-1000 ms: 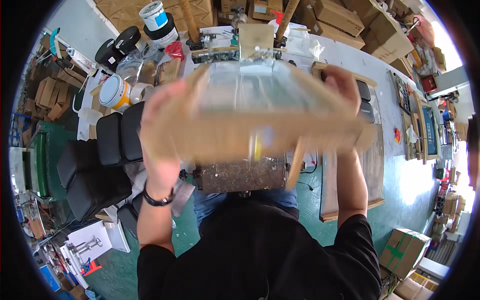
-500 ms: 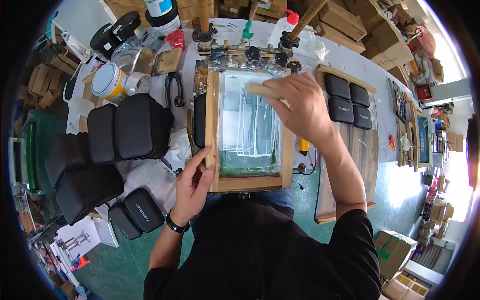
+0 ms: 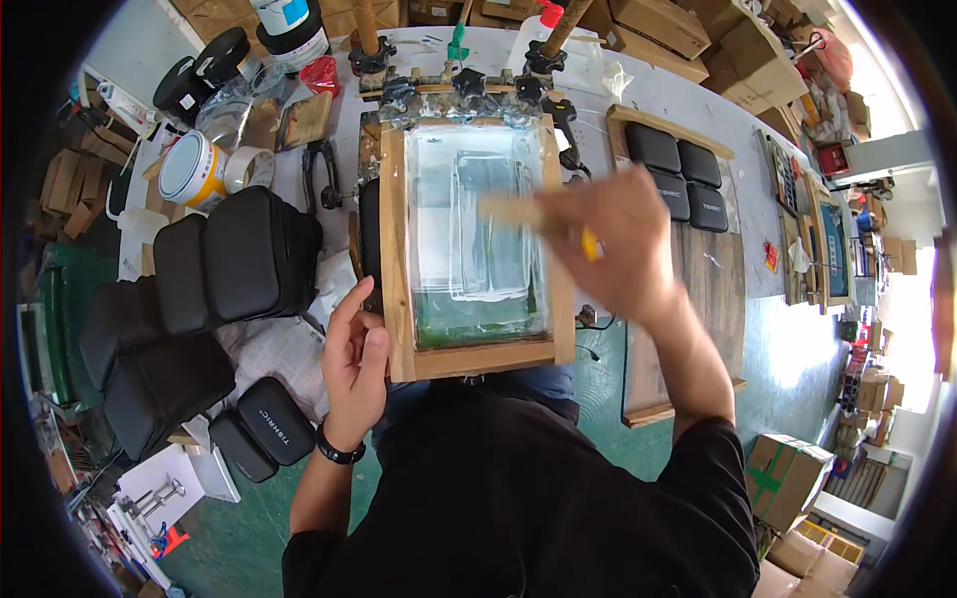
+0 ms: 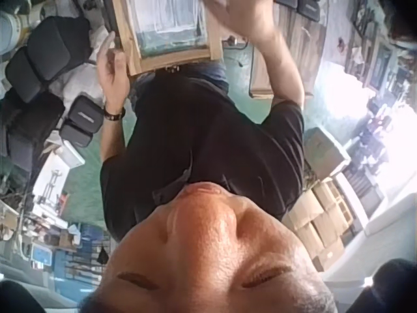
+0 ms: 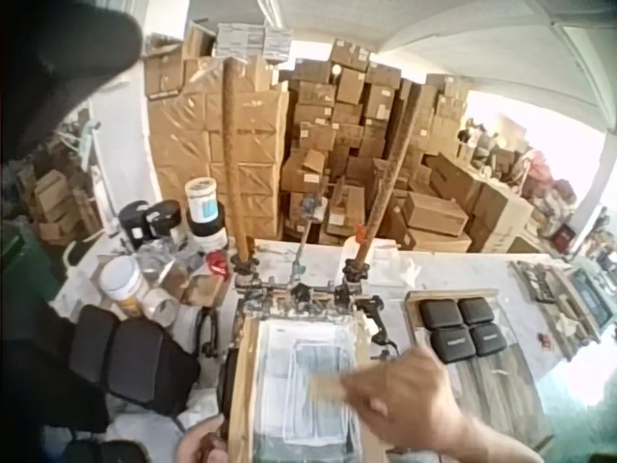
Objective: The person is screen printing a logo onto black padded cases using a manual screen frame.
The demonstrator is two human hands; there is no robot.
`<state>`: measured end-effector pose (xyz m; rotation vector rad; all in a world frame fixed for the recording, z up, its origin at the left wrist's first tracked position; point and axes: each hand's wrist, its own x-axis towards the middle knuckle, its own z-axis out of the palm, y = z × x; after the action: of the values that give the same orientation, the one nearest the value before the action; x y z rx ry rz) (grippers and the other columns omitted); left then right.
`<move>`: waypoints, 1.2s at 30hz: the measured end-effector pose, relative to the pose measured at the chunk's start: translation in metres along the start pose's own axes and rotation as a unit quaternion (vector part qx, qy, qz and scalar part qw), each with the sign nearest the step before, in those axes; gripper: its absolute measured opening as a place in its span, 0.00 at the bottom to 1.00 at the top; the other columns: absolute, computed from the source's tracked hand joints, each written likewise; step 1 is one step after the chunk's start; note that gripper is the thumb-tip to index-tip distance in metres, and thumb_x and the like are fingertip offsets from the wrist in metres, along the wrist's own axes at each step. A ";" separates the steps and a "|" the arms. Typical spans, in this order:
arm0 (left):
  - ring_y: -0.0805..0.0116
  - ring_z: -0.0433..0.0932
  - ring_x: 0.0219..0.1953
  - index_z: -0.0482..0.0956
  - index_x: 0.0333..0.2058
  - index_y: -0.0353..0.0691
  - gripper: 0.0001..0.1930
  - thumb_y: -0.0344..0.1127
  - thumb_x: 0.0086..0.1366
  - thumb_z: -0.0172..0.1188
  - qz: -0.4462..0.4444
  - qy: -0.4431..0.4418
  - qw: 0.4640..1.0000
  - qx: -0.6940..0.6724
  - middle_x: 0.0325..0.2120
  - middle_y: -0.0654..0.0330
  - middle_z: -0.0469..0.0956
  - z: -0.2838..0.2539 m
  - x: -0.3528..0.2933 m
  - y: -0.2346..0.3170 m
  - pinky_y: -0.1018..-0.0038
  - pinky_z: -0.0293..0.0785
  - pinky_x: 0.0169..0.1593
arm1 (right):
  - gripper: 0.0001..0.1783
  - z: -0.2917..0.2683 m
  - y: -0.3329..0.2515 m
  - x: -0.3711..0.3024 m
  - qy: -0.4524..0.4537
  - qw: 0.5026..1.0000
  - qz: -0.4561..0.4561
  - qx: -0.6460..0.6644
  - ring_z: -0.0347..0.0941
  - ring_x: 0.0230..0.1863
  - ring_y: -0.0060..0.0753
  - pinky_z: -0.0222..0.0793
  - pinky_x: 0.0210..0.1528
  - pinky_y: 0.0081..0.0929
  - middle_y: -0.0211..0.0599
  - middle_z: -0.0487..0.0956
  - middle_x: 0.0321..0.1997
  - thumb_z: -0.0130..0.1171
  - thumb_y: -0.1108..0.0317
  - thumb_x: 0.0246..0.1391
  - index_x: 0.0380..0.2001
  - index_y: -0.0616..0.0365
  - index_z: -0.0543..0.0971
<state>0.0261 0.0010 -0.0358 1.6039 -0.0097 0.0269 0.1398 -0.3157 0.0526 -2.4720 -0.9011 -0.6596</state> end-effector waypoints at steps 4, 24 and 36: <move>0.77 0.68 0.34 0.72 0.73 0.32 0.26 0.39 0.83 0.55 0.089 -0.014 0.995 0.029 0.42 0.59 0.80 -0.004 0.014 0.028 0.82 0.64 0.41 | 0.21 0.027 0.054 0.049 0.027 0.999 -0.031 -0.025 0.78 0.40 0.29 0.73 0.51 0.30 0.29 0.86 0.38 0.76 0.76 0.52 0.52 0.55 0.90; 0.41 0.55 0.81 0.68 0.78 0.46 0.67 0.46 0.35 0.89 0.105 -0.165 0.838 0.510 0.82 0.50 0.57 -0.106 0.113 0.116 0.48 0.55 0.80 | 0.20 0.087 0.040 -0.027 -0.064 0.904 0.337 0.256 0.84 0.41 0.52 0.81 0.47 0.43 0.49 0.85 0.44 0.73 0.63 0.59 0.50 0.65 0.85; 0.34 0.63 0.75 0.61 0.81 0.47 0.71 0.46 0.33 0.86 0.058 -0.164 0.777 0.605 0.79 0.44 0.59 -0.119 0.119 0.103 0.43 0.57 0.78 | 0.19 0.100 0.054 -0.032 -0.072 0.916 0.252 0.302 0.82 0.46 0.61 0.81 0.49 0.51 0.54 0.78 0.52 0.67 0.69 0.59 0.53 0.57 0.80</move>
<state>0.1413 0.1182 0.0741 2.8914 -0.4473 -0.1924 0.1836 -0.3151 -0.0574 -2.0560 -0.3875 -0.0046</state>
